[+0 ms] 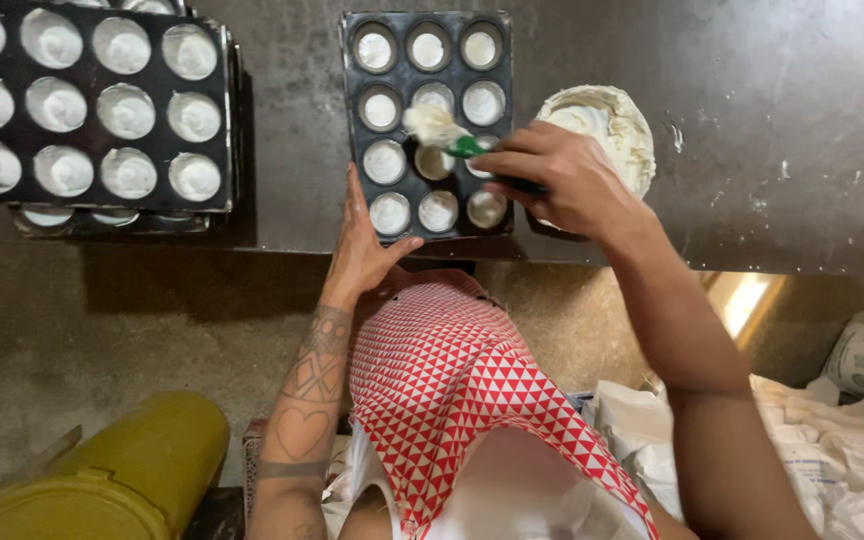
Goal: The person applies grease to the individual cups of multiple baking trays using a brush and a bowl of white shortening.
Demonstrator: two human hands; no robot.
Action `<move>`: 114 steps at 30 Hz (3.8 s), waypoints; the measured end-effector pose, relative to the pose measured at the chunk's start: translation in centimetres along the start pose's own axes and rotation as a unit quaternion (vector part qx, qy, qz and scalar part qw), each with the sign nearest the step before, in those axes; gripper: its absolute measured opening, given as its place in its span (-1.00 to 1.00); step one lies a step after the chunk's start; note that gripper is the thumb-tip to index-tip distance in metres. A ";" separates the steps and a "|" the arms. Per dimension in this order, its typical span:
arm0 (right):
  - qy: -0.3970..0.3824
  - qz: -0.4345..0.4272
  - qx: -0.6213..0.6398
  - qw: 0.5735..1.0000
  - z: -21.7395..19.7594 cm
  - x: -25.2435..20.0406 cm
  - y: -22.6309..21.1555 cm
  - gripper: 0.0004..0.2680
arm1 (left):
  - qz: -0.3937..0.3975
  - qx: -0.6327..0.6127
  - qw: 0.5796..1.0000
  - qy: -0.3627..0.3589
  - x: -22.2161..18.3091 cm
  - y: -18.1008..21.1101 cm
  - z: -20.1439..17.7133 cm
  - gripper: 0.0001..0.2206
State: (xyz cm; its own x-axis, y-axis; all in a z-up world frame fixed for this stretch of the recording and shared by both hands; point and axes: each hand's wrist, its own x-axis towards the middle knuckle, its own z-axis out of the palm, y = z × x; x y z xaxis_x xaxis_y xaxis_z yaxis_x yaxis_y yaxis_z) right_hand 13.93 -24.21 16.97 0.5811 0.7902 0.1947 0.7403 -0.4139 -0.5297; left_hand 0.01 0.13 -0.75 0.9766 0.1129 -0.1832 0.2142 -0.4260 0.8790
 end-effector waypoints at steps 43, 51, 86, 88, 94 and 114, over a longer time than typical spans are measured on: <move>0.016 -0.012 -0.136 0.991 -3.3 -1.8 4.8 -0.81 | -0.011 -0.005 1.000 -0.010 -0.1 1.0 -0.5 0.28; -0.035 0.103 -0.114 0.987 4.2 8.7 14.4 -0.83 | -0.019 -0.011 1.000 -0.007 -0.2 0.7 -0.3 0.26; -0.043 -0.064 -0.149 0.986 -0.9 4.3 5.2 -0.80 | -0.018 -0.013 1.000 -0.012 -0.1 0.2 -0.2 0.29; -0.076 -0.065 -0.175 0.980 0.9 7.2 6.6 -0.81 | -0.010 -0.007 1.000 -0.008 -0.1 0.1 -0.1 0.30; 0.237 0.140 -0.100 0.956 13.3 13.4 14.9 -0.76 | 0.000 0.002 1.000 -0.001 -0.1 0.1 -0.1 0.29; 0.308 0.431 0.242 0.813 6.2 -16.4 16.0 -0.83 | -0.013 -0.001 0.999 -0.032 0.0 0.9 -0.6 0.27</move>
State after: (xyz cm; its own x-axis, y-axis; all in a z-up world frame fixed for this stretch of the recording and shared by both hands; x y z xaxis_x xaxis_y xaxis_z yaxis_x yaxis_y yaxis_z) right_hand 14.13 -40.96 0.18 0.9831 -0.1360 -0.1227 -0.1637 -0.3510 -0.9220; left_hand 0.16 0.26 0.28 0.9703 0.0664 -0.2326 0.2386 -0.4215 0.8749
